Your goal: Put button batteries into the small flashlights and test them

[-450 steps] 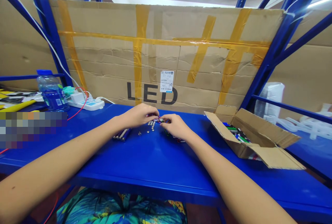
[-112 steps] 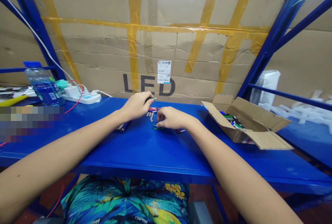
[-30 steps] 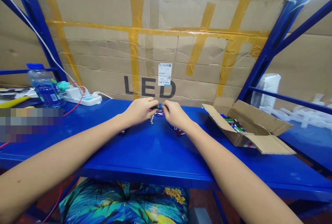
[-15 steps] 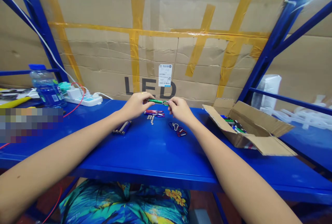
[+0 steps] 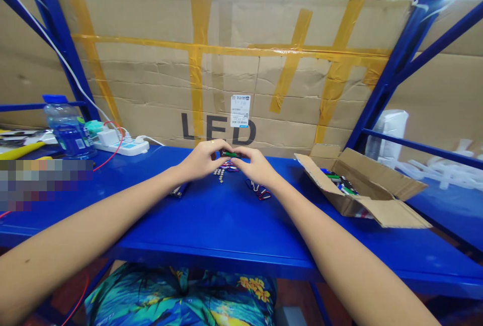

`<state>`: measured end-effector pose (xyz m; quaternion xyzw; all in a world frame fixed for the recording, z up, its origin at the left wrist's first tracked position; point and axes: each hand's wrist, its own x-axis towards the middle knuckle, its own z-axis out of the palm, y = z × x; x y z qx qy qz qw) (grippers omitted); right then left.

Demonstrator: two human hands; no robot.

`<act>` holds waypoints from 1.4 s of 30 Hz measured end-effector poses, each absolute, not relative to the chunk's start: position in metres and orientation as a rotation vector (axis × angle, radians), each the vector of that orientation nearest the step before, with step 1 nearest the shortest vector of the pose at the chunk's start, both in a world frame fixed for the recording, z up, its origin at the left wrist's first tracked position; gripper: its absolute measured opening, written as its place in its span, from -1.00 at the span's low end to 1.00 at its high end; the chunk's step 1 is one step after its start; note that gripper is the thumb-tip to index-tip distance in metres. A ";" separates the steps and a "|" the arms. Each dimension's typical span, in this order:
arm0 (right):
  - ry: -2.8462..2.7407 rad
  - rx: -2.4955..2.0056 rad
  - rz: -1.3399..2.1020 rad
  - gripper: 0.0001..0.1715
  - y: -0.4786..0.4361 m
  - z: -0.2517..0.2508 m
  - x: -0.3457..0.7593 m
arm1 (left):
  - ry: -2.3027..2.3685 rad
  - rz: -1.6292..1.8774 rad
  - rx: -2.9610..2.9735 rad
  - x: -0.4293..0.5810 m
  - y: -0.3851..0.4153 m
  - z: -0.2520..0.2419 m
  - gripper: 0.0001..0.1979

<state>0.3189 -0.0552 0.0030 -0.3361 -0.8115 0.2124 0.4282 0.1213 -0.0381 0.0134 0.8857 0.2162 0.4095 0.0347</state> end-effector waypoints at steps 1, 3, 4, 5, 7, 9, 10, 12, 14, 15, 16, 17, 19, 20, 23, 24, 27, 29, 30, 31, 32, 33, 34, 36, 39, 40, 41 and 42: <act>-2.040 -0.833 0.520 -0.69 -0.056 0.003 0.319 | 0.658 1.254 2.710 0.122 -0.039 0.013 -0.83; -2.049 -0.850 0.458 -0.71 -0.057 0.005 0.319 | 0.667 1.254 2.674 0.123 -0.040 0.013 -0.80; -2.048 -0.870 0.409 -0.70 -0.058 0.005 0.319 | 0.679 1.266 2.643 0.124 -0.040 0.014 -0.80; -2.051 -0.895 0.354 -0.69 -0.059 0.006 0.319 | 0.695 1.288 2.593 0.125 -0.040 0.014 -0.79; -2.067 -0.945 0.244 -0.67 -0.061 0.006 0.319 | 0.721 1.354 2.406 0.126 -0.037 0.016 -0.77; -2.094 -0.969 0.165 -0.67 -0.063 0.006 0.318 | 0.716 1.393 2.132 0.125 -0.032 0.019 -0.73; -2.110 -0.972 0.141 -0.67 -0.063 0.005 0.318 | 0.704 1.386 1.997 0.124 -0.030 0.021 -0.69; -2.144 -0.979 0.118 -0.67 -0.063 0.004 0.317 | 0.684 1.338 1.799 0.122 -0.025 0.024 -0.56; -2.176 -0.998 0.107 -0.68 -0.063 0.003 0.317 | 0.675 1.282 1.694 0.119 -0.023 0.026 -0.41; -2.188 -1.008 0.097 -0.69 -0.063 0.003 0.317 | 0.670 1.259 1.665 0.118 -0.023 0.027 -0.35; -2.198 -1.015 0.085 -0.70 -0.063 0.003 0.316 | 0.661 1.241 1.642 0.117 -0.023 0.027 -0.31; -2.209 -1.017 0.075 -0.71 -0.064 0.003 0.316 | 0.649 1.228 1.623 0.117 -0.023 0.027 -0.28; -2.228 -1.019 0.065 -0.73 -0.066 0.004 0.315 | 0.616 1.213 1.588 0.117 -0.024 0.026 -0.26; -2.240 -1.019 0.064 -0.73 -0.067 0.005 0.314 | 0.599 1.209 1.571 0.117 -0.025 0.026 -0.26; -2.274 -1.020 0.059 -0.74 -0.071 0.006 0.312 | 0.569 1.194 1.540 0.117 -0.025 0.025 -0.26; -2.283 -1.019 0.054 -0.74 -0.071 0.007 0.312 | 0.566 1.187 1.539 0.117 -0.024 0.024 -0.26; -2.294 -1.015 0.041 -0.75 -0.072 0.007 0.311 | 0.559 1.169 1.533 0.116 -0.024 0.024 -0.26; -2.286 -1.032 0.029 -0.75 -0.072 0.006 0.311 | 0.552 1.158 1.517 0.116 -0.024 0.023 -0.26; -2.278 -1.042 0.022 -0.75 -0.072 0.006 0.311 | 0.551 1.151 1.513 0.116 -0.024 0.023 -0.26; -2.269 -1.050 0.015 -0.74 -0.071 0.006 0.312 | 0.552 1.142 1.518 0.116 -0.024 0.023 -0.26; -2.259 -1.055 0.010 -0.74 -0.071 0.006 0.312 | 0.556 1.132 1.532 0.116 -0.024 0.023 -0.25; -2.251 -1.057 0.004 -0.74 -0.071 0.006 0.312 | 0.560 1.123 1.554 0.115 -0.024 0.023 -0.25; -2.247 -1.060 0.000 -0.73 -0.071 0.006 0.312 | 0.562 1.118 1.577 0.115 -0.024 0.023 -0.25; -2.252 -1.071 -0.005 -0.72 -0.072 0.007 0.312 | 0.555 1.120 1.596 0.115 -0.024 0.023 -0.28; -2.278 -1.071 0.007 -0.71 -0.073 0.008 0.311 | 0.524 1.120 1.535 0.115 -0.023 0.022 -0.30; -2.284 -1.069 0.015 -0.72 -0.073 0.008 0.310 | 0.511 1.113 1.504 0.115 -0.022 0.022 -0.30; -2.287 -1.070 0.021 -0.73 -0.074 0.008 0.310 | 0.500 1.106 1.474 0.115 -0.022 0.021 -0.30; -2.290 -1.076 0.025 -0.72 -0.074 0.008 0.310 | 0.490 1.102 1.445 0.115 -0.021 0.021 -0.30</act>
